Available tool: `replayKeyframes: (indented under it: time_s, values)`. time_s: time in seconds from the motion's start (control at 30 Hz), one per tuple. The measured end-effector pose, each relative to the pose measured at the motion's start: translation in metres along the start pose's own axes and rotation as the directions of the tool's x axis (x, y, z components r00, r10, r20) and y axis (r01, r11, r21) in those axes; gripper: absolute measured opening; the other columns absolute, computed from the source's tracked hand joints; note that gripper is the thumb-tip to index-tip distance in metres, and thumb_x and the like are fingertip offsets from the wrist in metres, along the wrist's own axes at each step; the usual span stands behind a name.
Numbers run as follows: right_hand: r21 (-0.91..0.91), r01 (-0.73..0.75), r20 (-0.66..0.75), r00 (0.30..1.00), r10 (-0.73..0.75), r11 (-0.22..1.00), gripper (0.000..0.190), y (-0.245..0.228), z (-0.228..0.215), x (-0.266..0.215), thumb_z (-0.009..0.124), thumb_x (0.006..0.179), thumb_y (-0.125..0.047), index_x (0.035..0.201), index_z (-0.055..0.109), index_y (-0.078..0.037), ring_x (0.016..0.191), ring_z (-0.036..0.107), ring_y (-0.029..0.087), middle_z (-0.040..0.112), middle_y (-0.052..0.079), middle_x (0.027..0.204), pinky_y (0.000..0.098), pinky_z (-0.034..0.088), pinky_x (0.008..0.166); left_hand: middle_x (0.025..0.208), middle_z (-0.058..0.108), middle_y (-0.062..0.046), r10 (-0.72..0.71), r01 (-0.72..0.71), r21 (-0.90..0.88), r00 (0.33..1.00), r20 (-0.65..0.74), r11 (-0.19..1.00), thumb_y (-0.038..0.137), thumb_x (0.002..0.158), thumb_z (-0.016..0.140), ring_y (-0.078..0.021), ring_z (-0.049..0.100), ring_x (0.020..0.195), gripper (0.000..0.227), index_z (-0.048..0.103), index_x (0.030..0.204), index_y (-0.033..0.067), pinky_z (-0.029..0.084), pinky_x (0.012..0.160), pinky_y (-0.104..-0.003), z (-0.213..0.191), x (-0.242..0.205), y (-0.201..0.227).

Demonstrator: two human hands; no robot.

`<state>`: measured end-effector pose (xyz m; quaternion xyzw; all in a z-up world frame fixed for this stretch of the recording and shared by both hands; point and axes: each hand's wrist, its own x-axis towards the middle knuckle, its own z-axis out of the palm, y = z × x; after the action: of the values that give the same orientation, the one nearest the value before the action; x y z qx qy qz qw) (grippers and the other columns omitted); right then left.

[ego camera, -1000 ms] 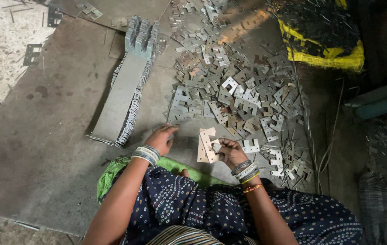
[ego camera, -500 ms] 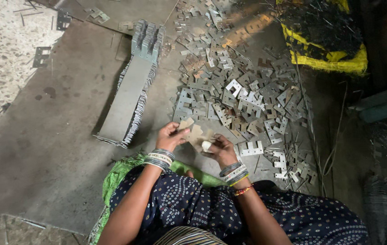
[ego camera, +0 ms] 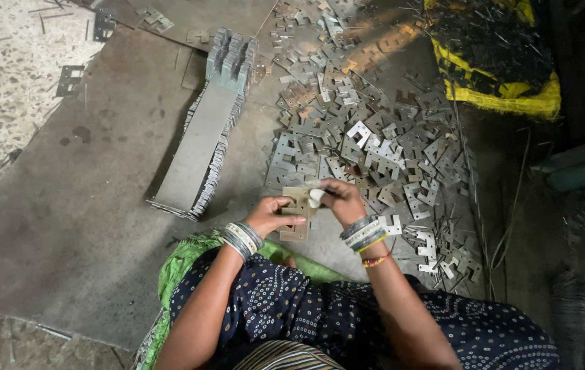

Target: The person sits on the floor and sorts small, L-shaped metal brackets from a large pile. They pick up the brackets one by one, align them, and place them into a neat stack on a flat metal sheet. The process is repetitive, involving picking, aligning, and stacking the metal pieces.

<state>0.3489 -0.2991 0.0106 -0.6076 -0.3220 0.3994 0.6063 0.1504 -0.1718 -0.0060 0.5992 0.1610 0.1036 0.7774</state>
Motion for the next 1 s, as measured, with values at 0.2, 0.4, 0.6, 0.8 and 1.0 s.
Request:
replayKeyframes:
  time_s: [0.2, 0.4, 0.6, 0.8, 1.0]
  values:
    - [-0.282, 0.146, -0.137, 0.972, -0.19, 0.948, 0.03, 0.0, 0.017, 0.035, 0.065, 0.084, 0.003, 0.11, 0.075, -0.006, 0.09, 0.074, 0.022, 0.078, 0.011, 0.104, 0.0361, 0.061, 0.08, 0.102, 0.074, -0.011, -0.003, -0.06, -0.193, 0.951, -0.309, 0.979, 0.013, 0.093, 0.079, -0.0098, 0.06, 0.067, 0.028, 0.068, 0.114, -0.0007, 0.048, 0.055, -0.025, -0.03, -0.008, 0.017]
    - [-0.906, 0.041, 0.076, 0.995, 0.067, 0.422, 0.039, 0.044, 0.09, 0.026, 0.074, 0.082, -0.036, 0.108, 0.073, -0.006, 0.101, 0.071, 0.039, 0.075, 0.02, 0.105, 0.0467, 0.056, 0.091, 0.109, 0.077, -0.014, 0.067, -0.276, -0.31, 0.835, -0.547, 0.91, 0.004, 0.094, 0.066, -0.0216, 0.077, 0.092, 0.035, 0.057, 0.128, 0.0005, 0.065, 0.079, -0.034, -0.057, -0.008, 0.038]
    - [-0.981, -0.116, -0.101, 0.989, 0.107, 0.152, 0.064, 0.063, 0.147, 0.036, 0.079, 0.078, -0.048, 0.122, 0.062, -0.004, 0.121, 0.059, 0.037, 0.067, 0.016, 0.123, 0.0492, 0.049, 0.101, 0.116, 0.072, -0.019, 0.161, -0.406, -0.358, 0.819, -0.55, 0.841, -0.004, 0.093, 0.064, -0.0271, 0.076, 0.101, 0.042, 0.052, 0.133, -0.0023, 0.064, 0.089, -0.037, -0.07, 0.0, 0.029]
    - [-0.967, -0.159, -0.144, 0.986, 0.086, 0.199, 0.058, 0.08, 0.158, 0.045, 0.075, 0.08, -0.035, 0.126, 0.059, -0.004, 0.124, 0.056, 0.04, 0.061, 0.019, 0.13, 0.0493, 0.049, 0.1, 0.117, 0.069, -0.012, 0.202, -0.423, -0.223, 0.75, -0.63, 0.878, -0.006, 0.092, 0.067, -0.0247, 0.074, 0.1, 0.043, 0.054, 0.133, -0.005, 0.062, 0.083, -0.035, -0.086, 0.015, 0.015]
    - [-0.937, -0.192, -0.179, 0.981, 0.071, 0.293, 0.063, 0.074, 0.157, 0.022, 0.077, 0.078, -0.043, 0.125, 0.059, -0.005, 0.124, 0.053, 0.042, 0.058, 0.021, 0.13, 0.0503, 0.047, 0.103, 0.109, 0.071, -0.015, 0.23, -0.463, -0.141, 0.654, -0.721, 0.875, -0.01, 0.09, 0.068, -0.025, 0.076, 0.094, 0.033, 0.056, 0.12, -0.0068, 0.064, 0.081, -0.034, -0.094, 0.019, -0.006]
